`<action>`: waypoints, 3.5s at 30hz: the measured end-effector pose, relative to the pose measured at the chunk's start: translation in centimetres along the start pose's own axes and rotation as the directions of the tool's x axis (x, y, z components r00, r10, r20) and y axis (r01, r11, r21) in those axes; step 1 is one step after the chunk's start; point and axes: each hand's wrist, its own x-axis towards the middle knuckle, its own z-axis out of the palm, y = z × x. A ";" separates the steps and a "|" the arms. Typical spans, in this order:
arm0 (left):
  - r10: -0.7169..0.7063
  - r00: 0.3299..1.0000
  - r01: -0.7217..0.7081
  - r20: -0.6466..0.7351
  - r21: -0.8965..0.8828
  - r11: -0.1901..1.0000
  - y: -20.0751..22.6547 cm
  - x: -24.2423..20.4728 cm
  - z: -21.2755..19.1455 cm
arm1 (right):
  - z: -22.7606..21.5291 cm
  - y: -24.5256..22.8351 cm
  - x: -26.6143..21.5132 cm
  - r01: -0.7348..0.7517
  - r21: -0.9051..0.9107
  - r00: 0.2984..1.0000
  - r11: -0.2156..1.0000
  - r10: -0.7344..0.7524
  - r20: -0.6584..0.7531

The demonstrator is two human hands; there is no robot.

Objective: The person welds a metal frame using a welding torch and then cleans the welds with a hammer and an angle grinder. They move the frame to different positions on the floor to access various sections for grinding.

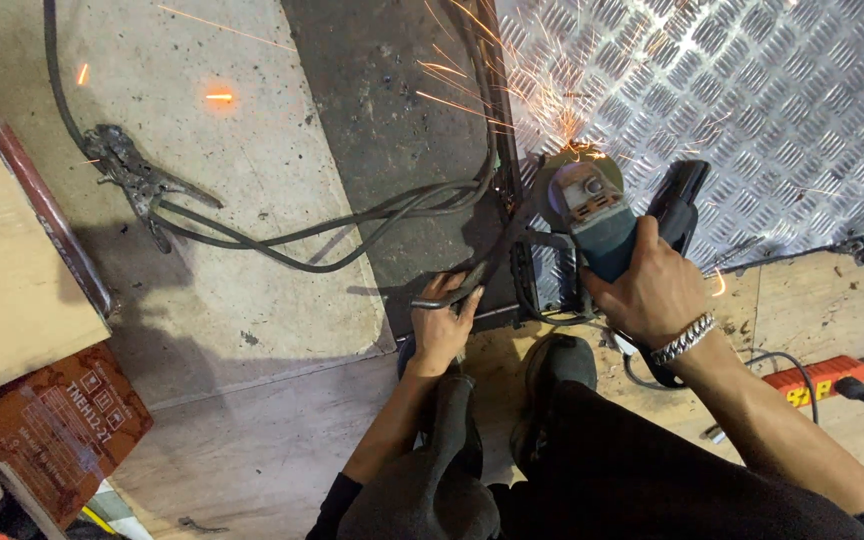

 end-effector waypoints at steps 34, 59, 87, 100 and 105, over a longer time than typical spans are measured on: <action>0.028 1.000 -0.028 -0.012 0.030 0.999 0.2 0.0 0.0 | 1.6 1.0 -0.2 0.072 0.066 0.997 0.995 -0.073 0.011; 0.062 0.998 -0.063 0.006 0.115 0.991 -1.9 -1.4 1.0 | -5.4 -1.1 -0.1 -0.142 0.154 0.975 0.978 0.111 0.191; 0.316 0.948 -0.300 -0.035 0.228 0.926 -1.5 -0.7 0.7 | -4.6 -4.2 2.0 -0.218 0.215 0.973 0.952 0.194 0.128; -0.241 0.688 -0.115 0.685 0.430 0.895 9.5 4.9 -2.9 | -1.3 6.3 -4.8 -0.333 0.471 0.937 0.817 0.344 0.065; -0.610 0.360 -0.089 0.706 0.677 0.731 9.3 14.1 0.8 | 0.3 7.5 -7.0 -0.292 0.629 0.945 0.721 0.320 0.072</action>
